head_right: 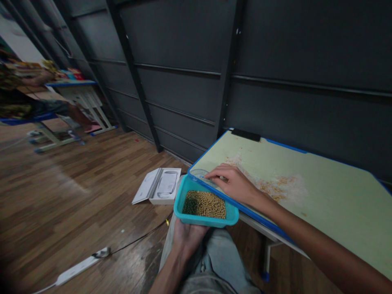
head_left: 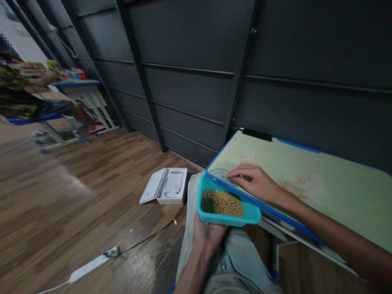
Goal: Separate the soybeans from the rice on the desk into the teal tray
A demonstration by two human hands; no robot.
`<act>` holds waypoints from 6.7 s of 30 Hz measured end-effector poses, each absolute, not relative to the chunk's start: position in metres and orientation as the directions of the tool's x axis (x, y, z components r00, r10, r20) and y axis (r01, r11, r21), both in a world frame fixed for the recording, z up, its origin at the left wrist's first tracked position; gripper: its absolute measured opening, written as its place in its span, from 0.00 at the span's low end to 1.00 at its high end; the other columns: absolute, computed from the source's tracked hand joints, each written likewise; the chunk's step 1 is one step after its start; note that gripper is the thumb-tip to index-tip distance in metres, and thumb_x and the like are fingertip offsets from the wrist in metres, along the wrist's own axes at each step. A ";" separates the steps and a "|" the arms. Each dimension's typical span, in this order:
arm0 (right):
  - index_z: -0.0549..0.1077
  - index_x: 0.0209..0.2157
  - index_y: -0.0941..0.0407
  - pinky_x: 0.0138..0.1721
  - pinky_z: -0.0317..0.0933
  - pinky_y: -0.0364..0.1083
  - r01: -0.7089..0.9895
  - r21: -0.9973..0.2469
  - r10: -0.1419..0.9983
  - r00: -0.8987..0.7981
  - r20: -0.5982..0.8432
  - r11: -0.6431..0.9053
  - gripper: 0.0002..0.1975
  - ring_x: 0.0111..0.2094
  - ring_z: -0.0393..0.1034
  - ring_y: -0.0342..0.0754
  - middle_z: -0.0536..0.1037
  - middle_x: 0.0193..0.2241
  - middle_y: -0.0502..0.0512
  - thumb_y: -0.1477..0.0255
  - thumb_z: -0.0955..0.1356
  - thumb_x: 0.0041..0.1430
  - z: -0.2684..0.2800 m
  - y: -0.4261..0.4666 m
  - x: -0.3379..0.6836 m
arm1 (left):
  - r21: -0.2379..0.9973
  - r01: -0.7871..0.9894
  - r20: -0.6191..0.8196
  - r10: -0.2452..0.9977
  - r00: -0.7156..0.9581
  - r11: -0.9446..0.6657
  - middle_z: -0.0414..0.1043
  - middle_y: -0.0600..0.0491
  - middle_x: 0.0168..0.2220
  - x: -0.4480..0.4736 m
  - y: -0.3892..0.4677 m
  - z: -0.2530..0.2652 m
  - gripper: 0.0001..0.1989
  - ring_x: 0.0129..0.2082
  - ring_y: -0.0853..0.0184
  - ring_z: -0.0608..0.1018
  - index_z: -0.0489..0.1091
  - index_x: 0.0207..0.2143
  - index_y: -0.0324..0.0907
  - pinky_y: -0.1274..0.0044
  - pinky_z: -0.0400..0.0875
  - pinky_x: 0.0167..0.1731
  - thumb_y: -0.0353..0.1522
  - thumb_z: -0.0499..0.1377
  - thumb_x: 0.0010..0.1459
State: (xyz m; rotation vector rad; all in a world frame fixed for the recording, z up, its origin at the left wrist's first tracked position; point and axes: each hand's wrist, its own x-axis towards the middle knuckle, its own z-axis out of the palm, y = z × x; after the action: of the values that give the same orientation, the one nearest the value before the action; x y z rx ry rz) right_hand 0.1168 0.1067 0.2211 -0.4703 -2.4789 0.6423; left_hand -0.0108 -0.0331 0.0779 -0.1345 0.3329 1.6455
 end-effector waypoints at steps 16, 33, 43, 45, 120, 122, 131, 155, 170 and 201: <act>0.70 0.60 0.54 0.41 0.74 0.53 0.186 -0.886 0.860 -0.389 0.331 0.425 0.34 0.33 0.78 0.50 0.83 0.41 0.60 0.63 0.77 0.53 0.236 0.158 0.217 | 0.178 -0.984 -0.269 0.961 -0.068 -0.020 0.77 0.41 0.56 0.001 -0.035 0.078 0.20 0.60 0.44 0.74 0.76 0.52 0.44 0.46 0.69 0.57 0.45 0.56 0.66; 0.80 0.40 0.57 0.38 0.69 0.53 0.540 -0.596 0.787 -0.236 0.570 0.594 0.11 0.35 0.74 0.52 0.81 0.38 0.60 0.68 0.68 0.60 0.213 0.185 0.249 | 0.257 -0.965 -0.304 0.944 -0.130 -0.050 0.74 0.46 0.61 0.015 -0.026 0.068 0.20 0.61 0.48 0.74 0.74 0.57 0.53 0.46 0.68 0.59 0.43 0.54 0.67; 0.77 0.36 0.56 0.33 0.67 0.50 0.421 -0.687 0.805 -0.341 0.486 0.593 0.09 0.31 0.73 0.49 0.81 0.30 0.55 0.65 0.69 0.60 0.212 0.164 0.227 | 0.180 -0.981 -0.258 0.960 -0.113 -0.068 0.76 0.46 0.58 0.014 -0.024 0.055 0.19 0.60 0.51 0.75 0.74 0.57 0.50 0.48 0.64 0.62 0.39 0.52 0.68; 0.77 0.36 0.56 0.33 0.67 0.49 0.414 -0.663 0.781 -0.370 0.503 0.623 0.09 0.30 0.73 0.49 0.81 0.29 0.55 0.66 0.69 0.60 0.217 0.154 0.222 | 0.161 -0.985 -0.261 0.960 -0.102 -0.061 0.76 0.45 0.59 0.014 -0.025 0.058 0.19 0.60 0.51 0.75 0.74 0.57 0.50 0.48 0.65 0.62 0.38 0.52 0.69; 0.79 0.53 0.57 0.35 0.68 0.45 0.344 -0.254 0.426 -0.664 0.614 0.904 0.14 0.33 0.75 0.45 0.81 0.36 0.56 0.71 0.66 0.71 0.208 0.112 0.208 | 0.212 -0.975 -0.196 0.975 -0.108 -0.066 0.71 0.48 0.64 0.015 -0.022 0.040 0.20 0.64 0.50 0.71 0.73 0.59 0.52 0.48 0.60 0.65 0.38 0.53 0.69; 0.78 0.53 0.56 0.36 0.69 0.46 0.340 -0.259 0.426 -0.672 0.606 0.904 0.14 0.34 0.76 0.46 0.81 0.36 0.56 0.71 0.66 0.71 0.208 0.112 0.208 | 0.227 -0.972 -0.199 0.973 -0.115 -0.068 0.70 0.48 0.64 0.015 -0.022 0.040 0.20 0.64 0.50 0.71 0.72 0.60 0.52 0.48 0.60 0.65 0.39 0.53 0.68; 0.78 0.54 0.57 0.35 0.71 0.46 0.292 -0.271 0.398 -0.672 0.625 0.917 0.14 0.33 0.77 0.46 0.83 0.36 0.57 0.72 0.66 0.70 0.206 0.112 0.207 | 0.217 -0.975 -0.307 0.945 -0.110 -0.044 0.71 0.48 0.64 0.016 -0.023 0.053 0.22 0.63 0.50 0.72 0.71 0.61 0.51 0.50 0.63 0.64 0.40 0.51 0.69; 0.78 0.56 0.54 0.41 0.74 0.48 0.276 -0.305 0.408 -0.698 0.588 0.911 0.16 0.39 0.80 0.49 0.84 0.42 0.57 0.72 0.66 0.70 0.205 0.111 0.208 | 0.315 -0.949 -0.305 0.945 -0.121 -0.020 0.70 0.48 0.64 0.016 -0.022 0.056 0.23 0.62 0.50 0.73 0.72 0.60 0.51 0.54 0.65 0.63 0.41 0.52 0.66; 0.78 0.56 0.53 0.42 0.75 0.49 0.233 -0.316 0.383 -0.712 0.588 0.920 0.16 0.39 0.81 0.49 0.85 0.43 0.57 0.71 0.67 0.70 0.207 0.108 0.206 | 0.229 -0.973 -0.269 0.958 -0.104 -0.042 0.72 0.49 0.63 0.015 -0.020 0.046 0.20 0.65 0.51 0.71 0.75 0.57 0.52 0.50 0.60 0.65 0.39 0.50 0.68; 0.79 0.55 0.54 0.46 0.74 0.48 0.243 -0.369 0.417 -0.739 0.528 0.897 0.15 0.43 0.81 0.49 0.84 0.45 0.56 0.69 0.67 0.71 0.206 0.106 0.205 | 0.236 -0.971 -0.254 0.962 -0.105 -0.043 0.69 0.47 0.65 0.018 -0.019 0.048 0.22 0.64 0.51 0.71 0.70 0.61 0.50 0.52 0.60 0.66 0.40 0.53 0.67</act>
State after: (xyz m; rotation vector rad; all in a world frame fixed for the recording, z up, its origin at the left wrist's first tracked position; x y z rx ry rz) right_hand 0.2046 0.1060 0.2058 -0.4720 -2.4316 0.3668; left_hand 0.0175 -0.0194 0.0476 -0.0295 0.3958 1.6283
